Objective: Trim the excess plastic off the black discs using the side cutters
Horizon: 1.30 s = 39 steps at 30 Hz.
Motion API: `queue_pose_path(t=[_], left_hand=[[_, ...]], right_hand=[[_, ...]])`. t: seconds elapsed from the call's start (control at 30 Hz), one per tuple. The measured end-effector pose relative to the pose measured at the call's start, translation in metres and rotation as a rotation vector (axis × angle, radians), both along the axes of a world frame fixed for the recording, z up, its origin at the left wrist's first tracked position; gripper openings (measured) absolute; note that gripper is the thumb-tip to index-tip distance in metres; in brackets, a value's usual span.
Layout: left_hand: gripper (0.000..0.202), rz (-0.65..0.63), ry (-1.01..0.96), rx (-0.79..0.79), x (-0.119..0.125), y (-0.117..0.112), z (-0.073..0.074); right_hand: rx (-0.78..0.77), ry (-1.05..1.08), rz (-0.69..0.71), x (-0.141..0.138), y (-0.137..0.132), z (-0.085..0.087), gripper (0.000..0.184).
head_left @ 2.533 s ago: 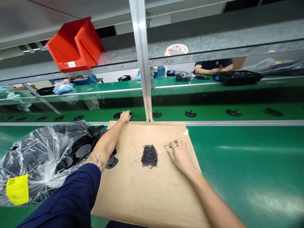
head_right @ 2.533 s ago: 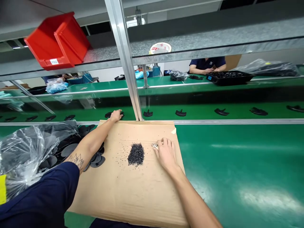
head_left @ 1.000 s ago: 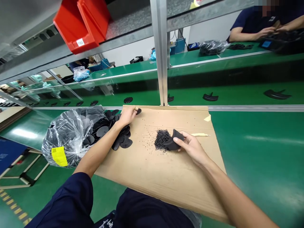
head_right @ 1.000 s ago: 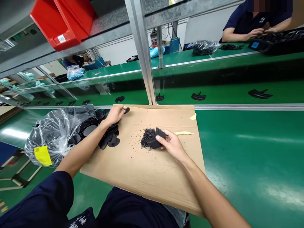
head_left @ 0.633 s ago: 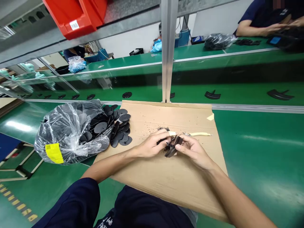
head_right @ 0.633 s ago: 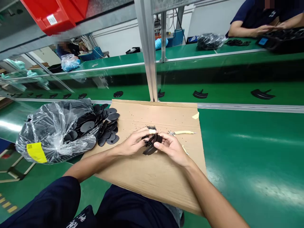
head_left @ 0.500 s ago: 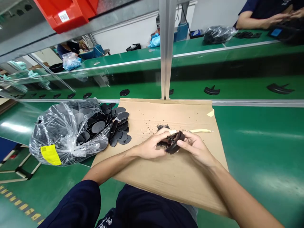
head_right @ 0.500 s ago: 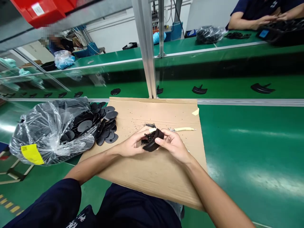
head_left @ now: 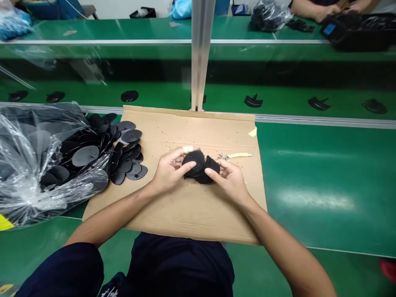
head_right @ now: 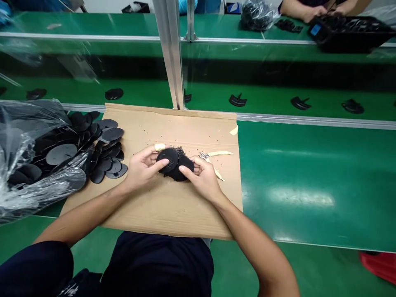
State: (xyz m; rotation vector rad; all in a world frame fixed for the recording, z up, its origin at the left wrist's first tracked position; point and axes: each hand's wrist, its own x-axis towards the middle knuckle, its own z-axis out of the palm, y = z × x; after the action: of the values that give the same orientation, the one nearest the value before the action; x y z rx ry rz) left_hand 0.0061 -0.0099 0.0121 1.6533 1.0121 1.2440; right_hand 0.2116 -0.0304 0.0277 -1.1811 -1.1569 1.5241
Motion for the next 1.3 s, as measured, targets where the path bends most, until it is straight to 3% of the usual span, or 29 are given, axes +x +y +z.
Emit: queue_pose_path(t=[0.1,0.2,0.43,0.63,0.87,1.07,1.17,1.3], left_hand=[[0.033,-0.03,0.153,0.102,0.006,-0.007,0.0],[0.031,-0.017,0.224,0.185,0.009,-0.01,-0.002],[0.028,0.124,0.247,0.222,0.01,-0.015,0.0],[0.028,0.102,0.265,0.192,0.011,-0.014,0.002],[0.027,0.06,0.277,0.259,0.012,-0.015,0.003],[0.026,0.037,0.283,0.302,0.012,-0.017,0.001],[0.03,0.054,0.246,0.243,0.012,-0.017,-0.001],[0.034,-0.005,0.119,0.029,0.012,-0.015,-0.005]], right_hand=[[-0.023,-0.007,0.082,-0.002,-0.003,-0.002,0.047],[-0.035,-0.026,0.072,-0.004,-0.004,-0.003,0.048],[-0.038,-0.06,0.0,-0.005,-0.004,-0.002,0.053],[-0.051,-0.038,0.007,-0.006,-0.005,-0.002,0.053],[-0.01,-0.104,0.038,-0.005,-0.004,-0.003,0.054],[0.089,-0.225,0.066,-0.003,-0.004,-0.005,0.051],[0.182,-0.272,0.058,-0.001,-0.004,-0.005,0.047],[0.262,-0.316,0.064,0.002,-0.005,-0.006,0.043]])
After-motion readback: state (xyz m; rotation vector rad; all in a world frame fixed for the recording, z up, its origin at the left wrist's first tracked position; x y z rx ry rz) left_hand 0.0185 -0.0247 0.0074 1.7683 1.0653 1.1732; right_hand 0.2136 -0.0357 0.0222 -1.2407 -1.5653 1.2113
